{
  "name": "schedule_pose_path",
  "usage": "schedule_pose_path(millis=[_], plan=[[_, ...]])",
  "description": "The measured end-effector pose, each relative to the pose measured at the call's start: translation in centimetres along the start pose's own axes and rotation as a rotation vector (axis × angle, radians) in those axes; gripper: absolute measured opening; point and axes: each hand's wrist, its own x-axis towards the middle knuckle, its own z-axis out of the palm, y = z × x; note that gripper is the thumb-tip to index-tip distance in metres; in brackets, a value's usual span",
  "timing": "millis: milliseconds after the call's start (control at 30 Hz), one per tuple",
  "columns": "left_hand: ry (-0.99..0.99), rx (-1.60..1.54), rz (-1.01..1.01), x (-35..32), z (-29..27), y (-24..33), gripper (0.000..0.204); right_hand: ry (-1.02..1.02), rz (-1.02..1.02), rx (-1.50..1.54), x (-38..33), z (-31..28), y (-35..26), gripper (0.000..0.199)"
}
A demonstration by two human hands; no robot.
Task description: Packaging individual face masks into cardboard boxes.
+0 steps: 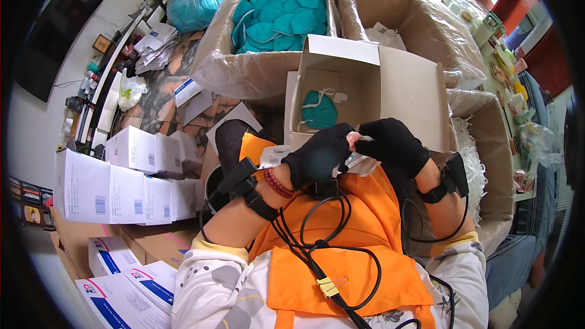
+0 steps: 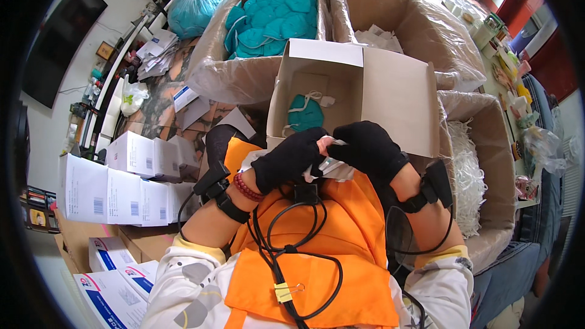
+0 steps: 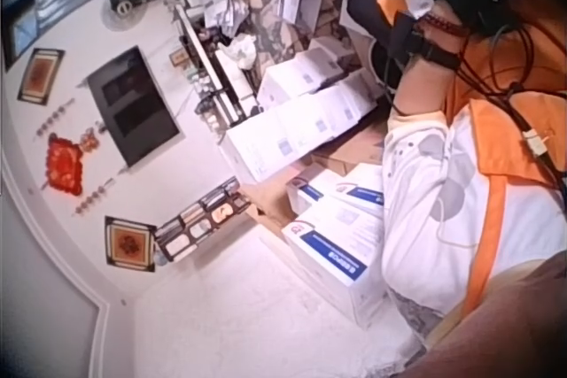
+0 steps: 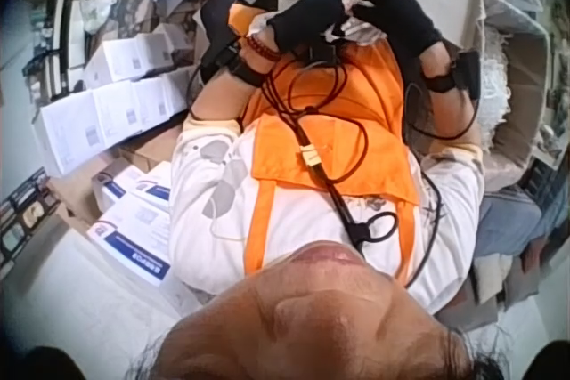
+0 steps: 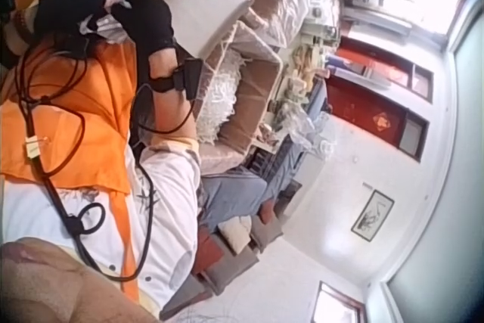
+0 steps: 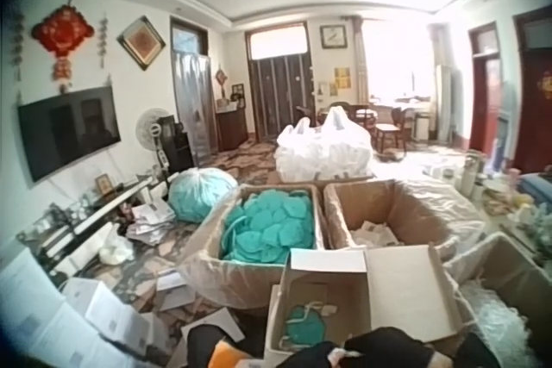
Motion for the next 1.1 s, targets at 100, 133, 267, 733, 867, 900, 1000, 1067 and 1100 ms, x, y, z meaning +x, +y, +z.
schedule_pose_path(millis=[100, 133, 267, 733, 867, 900, 1000, 1067, 1100], plan=[[-0.075, 0.012, -0.012, -0.4, -0.4, 1.4, 0.028, -0.074, -0.008, 0.130, -0.5, 0.0, 1.8, 0.023], [-0.145, -0.004, -0.048, -0.6, -0.6, 1.9, 0.030, -0.123, 0.027, 0.359, -0.9, -0.2, 1.7, 0.026], [-0.160, -0.186, -0.156, -1.8, -0.8, 4.6, 0.033, 0.204, -0.128, 0.949, -2.9, 0.7, -1.7, 0.027], [-0.527, -0.190, 0.129, -12.9, 0.1, 9.1, 0.018, -0.459, -0.432, 1.223, -10.6, -2.8, -10.7, 0.020], [-0.488, -0.004, 0.145, -14.8, 0.8, 9.0, 0.023, -0.635, -0.349, 1.046, -11.1, -4.3, -11.2, 0.018], [-0.428, 0.044, 0.185, -15.1, 0.8, 9.0, 0.024, -0.610, -0.378, 1.047, -11.4, -4.2, -11.0, 0.017], [-0.464, 0.130, 0.144, -15.7, 0.8, 9.1, 0.032, -0.528, -0.483, 0.983, -12.4, -3.7, -10.6, 0.016], [-0.429, 0.133, 0.165, -15.9, 0.7, 8.9, 0.026, -0.457, -0.446, 1.038, -12.9, -3.7, -9.7, 0.019], [-0.430, 0.158, 0.134, -15.8, 0.6, 8.6, 0.022, -0.383, -0.408, 1.094, -12.9, -3.7, -9.5, 0.022]])
